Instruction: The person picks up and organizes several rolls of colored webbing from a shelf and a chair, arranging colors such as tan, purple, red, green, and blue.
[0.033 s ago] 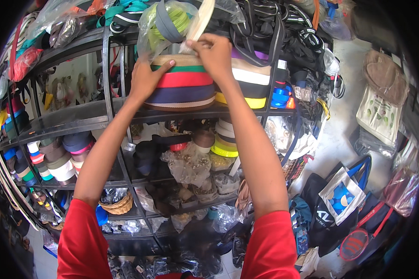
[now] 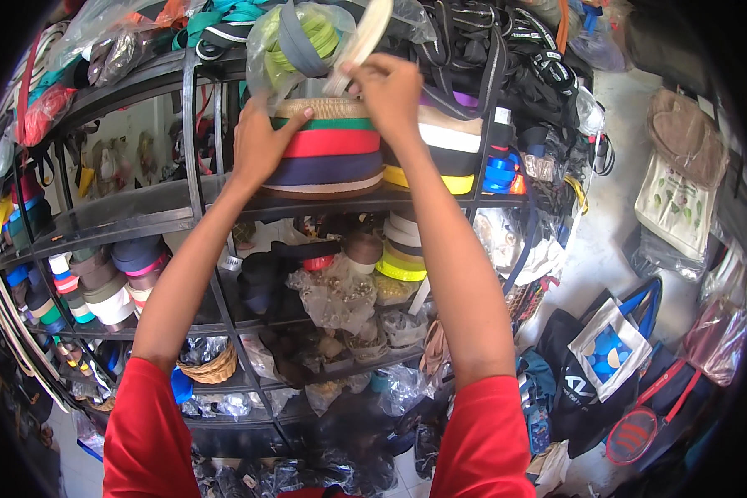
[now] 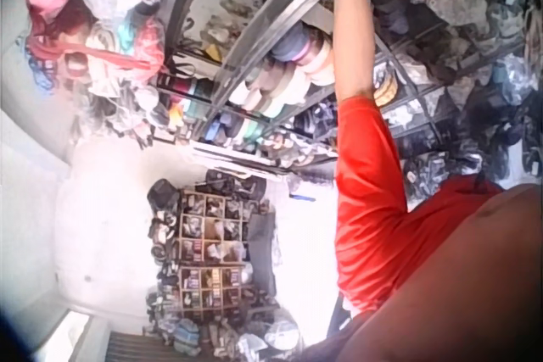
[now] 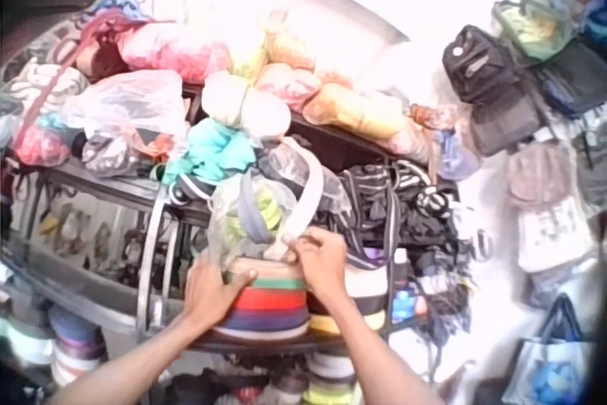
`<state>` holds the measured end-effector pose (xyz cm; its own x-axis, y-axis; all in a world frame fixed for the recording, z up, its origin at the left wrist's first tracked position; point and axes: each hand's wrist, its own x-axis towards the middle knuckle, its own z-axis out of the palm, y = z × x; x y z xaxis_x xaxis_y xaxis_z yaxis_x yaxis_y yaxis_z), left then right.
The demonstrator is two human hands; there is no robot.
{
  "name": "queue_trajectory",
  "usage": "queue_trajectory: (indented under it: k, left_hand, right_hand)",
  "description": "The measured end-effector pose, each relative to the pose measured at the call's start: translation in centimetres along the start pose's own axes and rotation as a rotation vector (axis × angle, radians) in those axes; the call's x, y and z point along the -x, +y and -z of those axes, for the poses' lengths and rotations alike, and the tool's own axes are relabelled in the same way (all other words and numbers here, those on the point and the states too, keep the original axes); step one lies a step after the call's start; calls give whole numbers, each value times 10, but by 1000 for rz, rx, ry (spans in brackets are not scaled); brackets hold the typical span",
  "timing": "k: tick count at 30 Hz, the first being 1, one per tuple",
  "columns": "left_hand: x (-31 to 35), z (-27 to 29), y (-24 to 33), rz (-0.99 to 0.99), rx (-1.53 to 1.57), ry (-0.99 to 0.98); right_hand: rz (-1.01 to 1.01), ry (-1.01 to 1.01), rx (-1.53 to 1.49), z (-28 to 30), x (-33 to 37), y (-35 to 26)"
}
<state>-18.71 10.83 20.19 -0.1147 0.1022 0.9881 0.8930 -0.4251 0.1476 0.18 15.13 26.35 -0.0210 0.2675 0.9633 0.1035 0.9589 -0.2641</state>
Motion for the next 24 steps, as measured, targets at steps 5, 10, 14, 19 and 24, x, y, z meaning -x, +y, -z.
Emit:
queue_trajectory:
  k: [5, 10, 14, 19, 24]
  left_hand:
    - [11, 14, 31, -82, -252, -164]
    - [28, 17, 41, -162, -301, -262]
    - [26, 16, 30, -249, -298, -200]
    - [26, 19, 29, -221, -266, -238]
    - [28, 20, 16, -228, -257, -240]
  right_hand:
    - [120, 309, -125, 13, -29, -18]
    - [262, 611, 197, 45, -63, -48]
    - [432, 710, 422, 64, -111, -50]
    - [331, 488, 437, 72, -163, -42]
    - [476, 229, 820, 41, -156, -44]
